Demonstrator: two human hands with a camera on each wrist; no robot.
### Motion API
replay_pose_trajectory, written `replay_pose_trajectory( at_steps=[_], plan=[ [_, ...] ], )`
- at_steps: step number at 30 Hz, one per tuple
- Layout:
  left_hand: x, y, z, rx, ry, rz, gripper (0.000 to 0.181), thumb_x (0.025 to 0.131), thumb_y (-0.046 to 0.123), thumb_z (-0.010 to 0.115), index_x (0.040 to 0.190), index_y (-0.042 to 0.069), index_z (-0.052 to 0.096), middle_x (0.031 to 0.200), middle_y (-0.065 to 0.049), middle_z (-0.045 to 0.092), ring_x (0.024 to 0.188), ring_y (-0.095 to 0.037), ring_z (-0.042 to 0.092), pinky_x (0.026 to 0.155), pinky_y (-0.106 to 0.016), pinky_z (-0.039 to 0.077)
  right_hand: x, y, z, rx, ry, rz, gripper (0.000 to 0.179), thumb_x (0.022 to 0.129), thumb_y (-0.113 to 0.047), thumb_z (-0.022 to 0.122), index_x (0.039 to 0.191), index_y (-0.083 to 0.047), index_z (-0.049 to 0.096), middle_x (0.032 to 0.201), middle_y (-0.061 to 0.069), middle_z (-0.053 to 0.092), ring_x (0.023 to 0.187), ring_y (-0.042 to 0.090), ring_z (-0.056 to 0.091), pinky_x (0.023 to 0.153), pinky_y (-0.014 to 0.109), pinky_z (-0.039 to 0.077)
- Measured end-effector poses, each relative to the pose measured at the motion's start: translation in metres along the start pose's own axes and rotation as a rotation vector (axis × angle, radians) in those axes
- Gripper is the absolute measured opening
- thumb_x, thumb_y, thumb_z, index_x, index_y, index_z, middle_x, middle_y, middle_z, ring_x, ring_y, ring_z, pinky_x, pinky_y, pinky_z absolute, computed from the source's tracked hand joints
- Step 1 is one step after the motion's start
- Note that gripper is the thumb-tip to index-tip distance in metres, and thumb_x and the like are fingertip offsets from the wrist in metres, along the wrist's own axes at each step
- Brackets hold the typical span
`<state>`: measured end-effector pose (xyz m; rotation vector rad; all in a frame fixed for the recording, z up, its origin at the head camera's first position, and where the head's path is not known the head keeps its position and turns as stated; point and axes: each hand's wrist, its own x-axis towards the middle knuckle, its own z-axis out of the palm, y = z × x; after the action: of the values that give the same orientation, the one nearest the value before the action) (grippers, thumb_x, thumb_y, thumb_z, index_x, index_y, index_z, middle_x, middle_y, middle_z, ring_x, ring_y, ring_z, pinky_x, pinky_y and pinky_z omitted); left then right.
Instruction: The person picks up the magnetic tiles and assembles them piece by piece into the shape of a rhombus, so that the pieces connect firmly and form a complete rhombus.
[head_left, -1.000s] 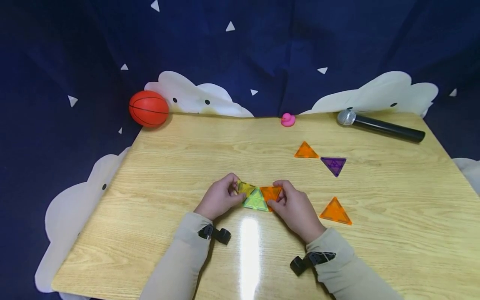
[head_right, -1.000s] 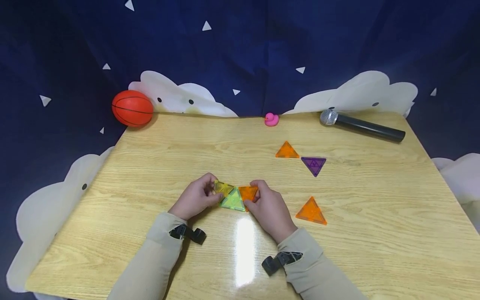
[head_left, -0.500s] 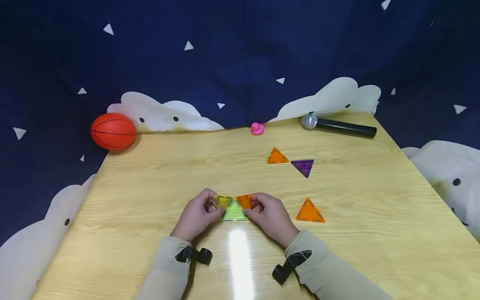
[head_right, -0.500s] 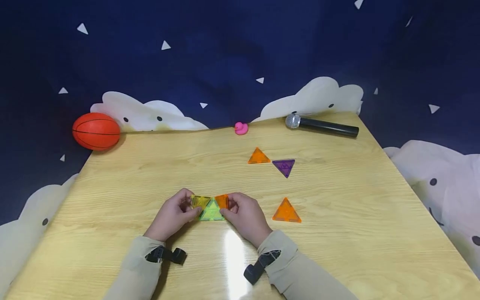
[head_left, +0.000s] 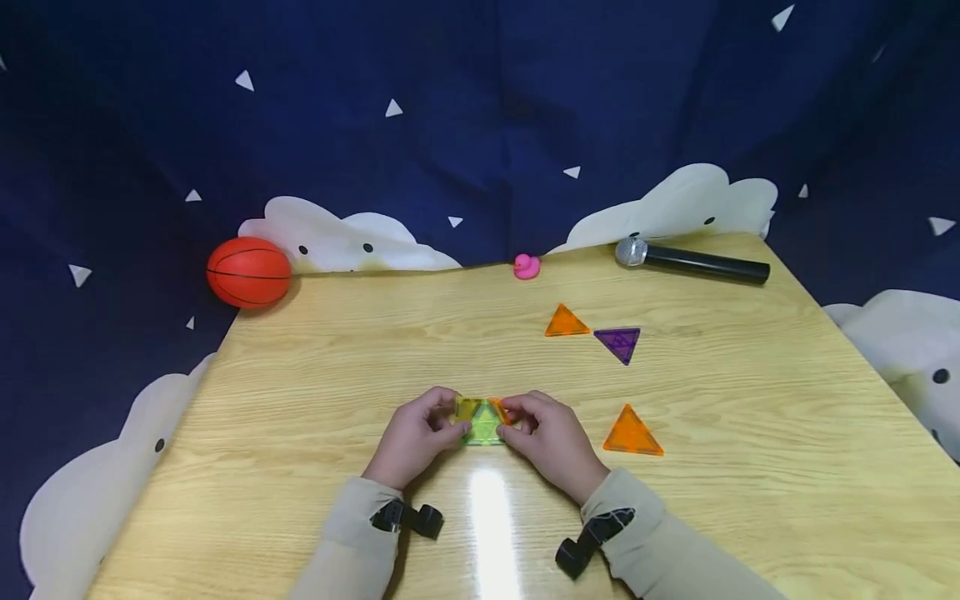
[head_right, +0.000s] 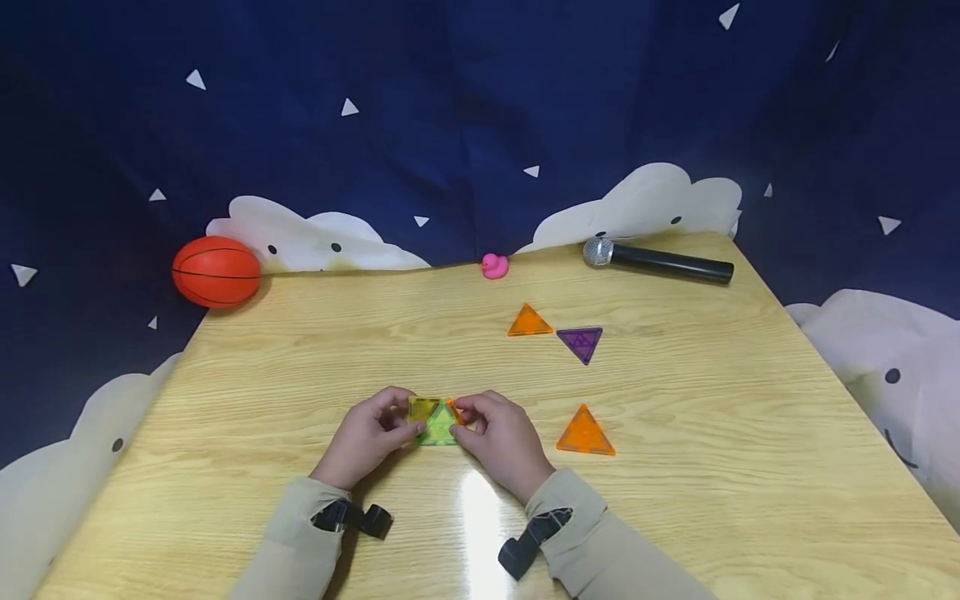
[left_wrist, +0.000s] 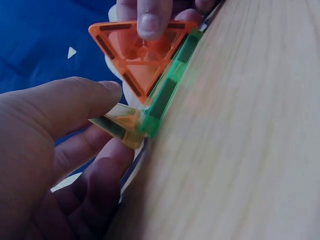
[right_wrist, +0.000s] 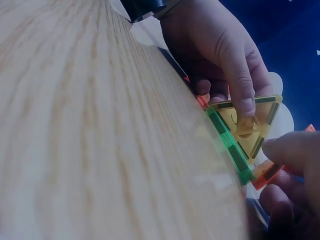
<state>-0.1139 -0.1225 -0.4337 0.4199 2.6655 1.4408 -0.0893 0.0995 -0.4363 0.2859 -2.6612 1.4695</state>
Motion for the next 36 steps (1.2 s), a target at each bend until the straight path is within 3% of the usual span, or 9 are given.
replay_pose_trajectory(
  at_steps=[6, 11, 16, 23, 27, 31, 36],
  plan=[
    [0.000, 0.002, 0.005, 0.025, 0.009, 0.037, 0.040, 0.086, 0.014, 0.080, 0.124, 0.022, 0.071, 0.097, 0.003, 0.071, 0.075, -0.009, 0.061, 0.068, -0.026, 0.052, 0.000, 0.003, -0.001, -0.003, -0.004, -0.022, 0.029, 0.083, -0.012, 0.083, 0.110, -0.014, 0.075, 0.087, -0.011, 0.063, 0.069, 0.006, 0.052, 0.061, 0.024, 0.046],
    [-0.002, 0.003, 0.009, 0.048, -0.001, 0.094, 0.041, 0.086, 0.014, 0.080, 0.127, 0.019, 0.071, 0.112, 0.002, 0.071, 0.077, -0.008, 0.059, 0.071, -0.026, 0.051, -0.002, 0.004, 0.000, -0.003, 0.003, -0.052, 0.027, 0.082, -0.011, 0.083, 0.108, -0.015, 0.077, 0.086, -0.008, 0.063, 0.068, 0.006, 0.052, 0.061, 0.023, 0.047],
    [-0.003, 0.007, 0.011, 0.077, -0.006, 0.139, 0.043, 0.085, 0.014, 0.081, 0.127, 0.020, 0.071, 0.113, 0.003, 0.071, 0.071, -0.006, 0.056, 0.066, -0.025, 0.050, -0.002, 0.003, 0.002, -0.006, 0.016, -0.076, 0.027, 0.081, -0.011, 0.084, 0.107, -0.015, 0.078, 0.086, -0.007, 0.063, 0.070, 0.005, 0.053, 0.061, 0.023, 0.048],
    [-0.002, 0.011, 0.012, 0.068, -0.016, 0.142, 0.044, 0.085, 0.013, 0.081, 0.127, 0.020, 0.070, 0.110, 0.004, 0.070, 0.068, -0.006, 0.055, 0.062, -0.025, 0.049, 0.000, 0.001, 0.001, -0.014, 0.014, -0.074, 0.026, 0.082, -0.013, 0.084, 0.107, -0.016, 0.079, 0.087, -0.009, 0.062, 0.070, 0.006, 0.054, 0.061, 0.023, 0.048],
    [-0.003, 0.010, 0.013, 0.062, -0.038, 0.139, 0.046, 0.085, 0.015, 0.081, 0.130, 0.020, 0.068, 0.110, 0.006, 0.069, 0.069, -0.007, 0.056, 0.061, -0.025, 0.050, -0.001, 0.002, 0.002, -0.005, 0.015, -0.073, 0.026, 0.082, -0.012, 0.083, 0.107, -0.016, 0.078, 0.088, -0.010, 0.062, 0.075, 0.006, 0.058, 0.067, 0.024, 0.051],
    [-0.002, 0.010, 0.013, 0.054, -0.052, 0.135, 0.049, 0.085, 0.019, 0.082, 0.131, 0.021, 0.067, 0.111, 0.010, 0.068, 0.071, -0.008, 0.057, 0.063, -0.026, 0.051, -0.002, 0.003, 0.001, -0.004, 0.026, -0.089, 0.026, 0.083, -0.011, 0.083, 0.108, -0.016, 0.079, 0.093, -0.011, 0.064, 0.084, 0.006, 0.062, 0.076, 0.027, 0.054],
    [-0.002, 0.010, 0.013, 0.056, -0.049, 0.141, 0.051, 0.083, 0.026, 0.083, 0.132, 0.020, 0.068, 0.117, 0.010, 0.069, 0.075, -0.007, 0.059, 0.069, -0.026, 0.052, -0.001, 0.003, 0.000, -0.009, 0.038, -0.121, 0.026, 0.083, -0.008, 0.082, 0.108, -0.015, 0.079, 0.095, -0.012, 0.065, 0.086, 0.007, 0.064, 0.075, 0.028, 0.055]
  ],
)
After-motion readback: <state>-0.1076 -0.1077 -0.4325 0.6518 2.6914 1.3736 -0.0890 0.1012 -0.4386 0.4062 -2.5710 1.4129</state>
